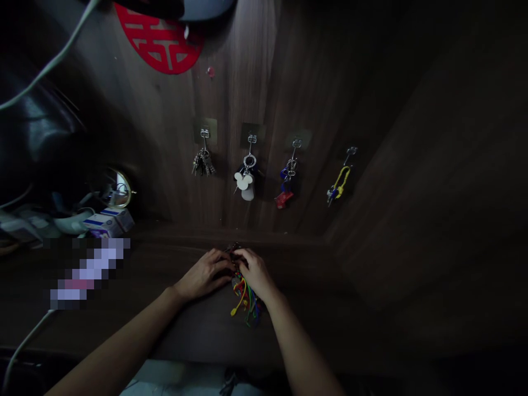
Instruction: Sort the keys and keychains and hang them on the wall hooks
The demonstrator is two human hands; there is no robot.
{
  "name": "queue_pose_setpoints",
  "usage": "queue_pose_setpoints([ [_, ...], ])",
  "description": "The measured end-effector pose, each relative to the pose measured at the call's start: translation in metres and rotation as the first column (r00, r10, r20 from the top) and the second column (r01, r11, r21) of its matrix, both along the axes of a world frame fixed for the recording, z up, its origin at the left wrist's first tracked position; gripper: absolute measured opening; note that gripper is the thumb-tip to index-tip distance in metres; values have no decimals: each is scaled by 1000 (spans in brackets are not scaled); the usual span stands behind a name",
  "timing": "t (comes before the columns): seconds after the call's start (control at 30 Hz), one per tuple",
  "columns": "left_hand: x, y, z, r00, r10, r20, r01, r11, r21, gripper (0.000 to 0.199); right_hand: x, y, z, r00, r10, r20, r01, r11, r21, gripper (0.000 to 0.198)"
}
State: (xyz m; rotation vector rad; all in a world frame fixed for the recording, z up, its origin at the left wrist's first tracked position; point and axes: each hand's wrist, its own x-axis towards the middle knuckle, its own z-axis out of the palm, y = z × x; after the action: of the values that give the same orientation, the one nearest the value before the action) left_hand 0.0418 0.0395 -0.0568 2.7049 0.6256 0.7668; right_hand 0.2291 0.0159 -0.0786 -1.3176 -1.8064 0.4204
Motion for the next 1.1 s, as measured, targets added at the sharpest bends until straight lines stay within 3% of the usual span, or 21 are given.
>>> queue_pose_setpoints([
  [0.4,1,3,-2,996,90,-6,-90,996,-16,17,24,-6,9,964,-259,58,248,957,151,21],
  [0.53,1,2,-1,982,189,-25,-190,979,-75,22,13,-12,19,969,-241,58,221,944,244,21],
  [0.67,-1,-1,1,992,120,-47,-123,991,-55,22,2,-16,24,969,-185,165,129,945,301,21],
  [0.83,-1,0,0,991,111,-73,-115,992,-54,15,0,-16,24,960,-185,210,114,944,310,22],
  [0.97,-1,4,1,988,132,76,-110,962,-250,18,0,-19,26,959,-193,209,122,943,309,22],
  [1.1,-3,7,1,926,235,297,-39,840,-542,21,-5,-20,29,962,-147,230,78,956,284,20],
])
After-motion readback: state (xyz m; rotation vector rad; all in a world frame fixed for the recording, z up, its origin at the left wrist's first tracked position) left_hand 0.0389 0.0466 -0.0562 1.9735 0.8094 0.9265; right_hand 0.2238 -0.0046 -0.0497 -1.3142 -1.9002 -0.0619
